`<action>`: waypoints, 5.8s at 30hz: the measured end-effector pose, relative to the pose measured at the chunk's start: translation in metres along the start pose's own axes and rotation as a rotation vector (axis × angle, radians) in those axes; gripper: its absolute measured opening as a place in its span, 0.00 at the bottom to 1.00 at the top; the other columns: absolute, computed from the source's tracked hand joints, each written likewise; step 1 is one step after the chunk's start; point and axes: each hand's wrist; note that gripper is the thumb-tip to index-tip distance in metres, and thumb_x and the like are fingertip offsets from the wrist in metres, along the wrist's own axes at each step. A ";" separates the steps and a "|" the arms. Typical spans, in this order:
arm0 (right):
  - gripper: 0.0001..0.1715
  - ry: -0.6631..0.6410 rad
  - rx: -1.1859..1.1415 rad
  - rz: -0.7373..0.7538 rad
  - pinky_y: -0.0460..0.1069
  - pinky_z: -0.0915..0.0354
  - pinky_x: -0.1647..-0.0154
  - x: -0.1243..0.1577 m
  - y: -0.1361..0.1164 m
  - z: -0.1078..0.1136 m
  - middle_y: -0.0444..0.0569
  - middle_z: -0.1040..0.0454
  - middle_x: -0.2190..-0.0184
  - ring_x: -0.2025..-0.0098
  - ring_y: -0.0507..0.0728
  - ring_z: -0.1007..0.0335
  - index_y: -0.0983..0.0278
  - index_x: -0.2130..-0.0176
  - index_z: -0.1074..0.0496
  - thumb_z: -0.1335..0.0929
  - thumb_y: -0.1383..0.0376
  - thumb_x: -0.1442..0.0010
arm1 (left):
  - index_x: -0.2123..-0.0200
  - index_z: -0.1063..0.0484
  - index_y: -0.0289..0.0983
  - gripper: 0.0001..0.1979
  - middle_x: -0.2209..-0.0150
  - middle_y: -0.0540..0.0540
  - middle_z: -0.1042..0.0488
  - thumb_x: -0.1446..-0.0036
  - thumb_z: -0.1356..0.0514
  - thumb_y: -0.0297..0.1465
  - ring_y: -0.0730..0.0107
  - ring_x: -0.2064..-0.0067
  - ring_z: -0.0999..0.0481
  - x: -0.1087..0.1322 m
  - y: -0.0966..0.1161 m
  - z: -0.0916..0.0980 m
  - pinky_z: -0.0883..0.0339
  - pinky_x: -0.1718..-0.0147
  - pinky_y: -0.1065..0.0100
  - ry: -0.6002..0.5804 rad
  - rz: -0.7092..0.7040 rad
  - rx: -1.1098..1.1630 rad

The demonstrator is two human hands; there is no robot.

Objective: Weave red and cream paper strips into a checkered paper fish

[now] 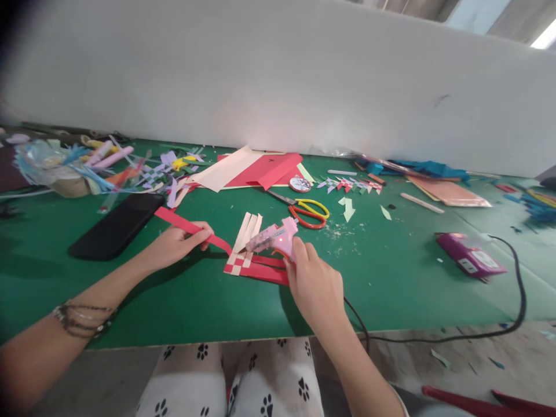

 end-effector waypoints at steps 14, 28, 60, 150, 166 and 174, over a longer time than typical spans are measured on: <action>0.14 -0.045 0.057 -0.044 0.44 0.59 0.85 0.005 0.008 0.008 0.48 0.28 0.67 0.81 0.50 0.36 0.63 0.56 0.38 0.40 0.63 0.43 | 0.66 0.38 0.38 0.10 0.78 0.54 0.37 0.49 0.51 0.37 0.75 0.78 0.33 -0.003 -0.005 -0.002 0.39 0.77 0.73 0.070 0.011 0.189; 0.16 -0.094 0.077 -0.090 0.44 0.56 0.85 0.008 0.013 0.012 0.49 0.28 0.65 0.79 0.51 0.35 0.63 0.54 0.37 0.40 0.64 0.43 | 0.71 0.35 0.38 0.10 0.76 0.53 0.35 0.51 0.46 0.38 0.77 0.78 0.34 -0.005 -0.009 0.000 0.38 0.78 0.73 0.086 -0.003 0.277; 0.14 -0.059 0.099 -0.130 0.44 0.58 0.85 0.023 0.031 0.012 0.48 0.28 0.67 0.81 0.50 0.37 0.62 0.55 0.37 0.42 0.63 0.41 | 0.75 0.34 0.38 0.10 0.71 0.49 0.30 0.58 0.44 0.39 0.78 0.80 0.37 -0.004 -0.004 0.003 0.36 0.78 0.72 0.148 0.001 0.302; 0.15 0.010 0.032 -0.186 0.45 0.50 0.84 0.038 0.044 0.007 0.49 0.27 0.65 0.78 0.52 0.33 0.64 0.55 0.37 0.42 0.63 0.42 | 0.67 0.30 0.36 0.13 0.68 0.48 0.27 0.51 0.47 0.38 0.70 0.72 0.29 -0.028 0.029 -0.003 0.34 0.69 0.67 -0.111 -0.085 0.109; 0.15 0.046 0.026 -0.193 0.45 0.48 0.83 0.038 0.043 0.007 0.49 0.27 0.65 0.77 0.52 0.32 0.64 0.56 0.37 0.43 0.63 0.42 | 0.69 0.33 0.37 0.07 0.77 0.53 0.34 0.50 0.47 0.34 0.74 0.74 0.34 -0.018 0.031 0.013 0.39 0.70 0.71 -0.006 0.004 0.219; 0.15 0.038 0.038 -0.184 0.45 0.49 0.84 0.039 0.044 0.008 0.50 0.27 0.64 0.78 0.52 0.32 0.64 0.56 0.36 0.42 0.64 0.41 | 0.69 0.33 0.37 0.08 0.78 0.54 0.34 0.51 0.47 0.34 0.74 0.74 0.34 -0.018 0.029 0.011 0.40 0.72 0.72 -0.018 0.005 0.225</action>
Point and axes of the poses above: each hand's wrist, its own x-axis away from the middle knuckle, its own z-axis out of the back of the hand, y = z × x
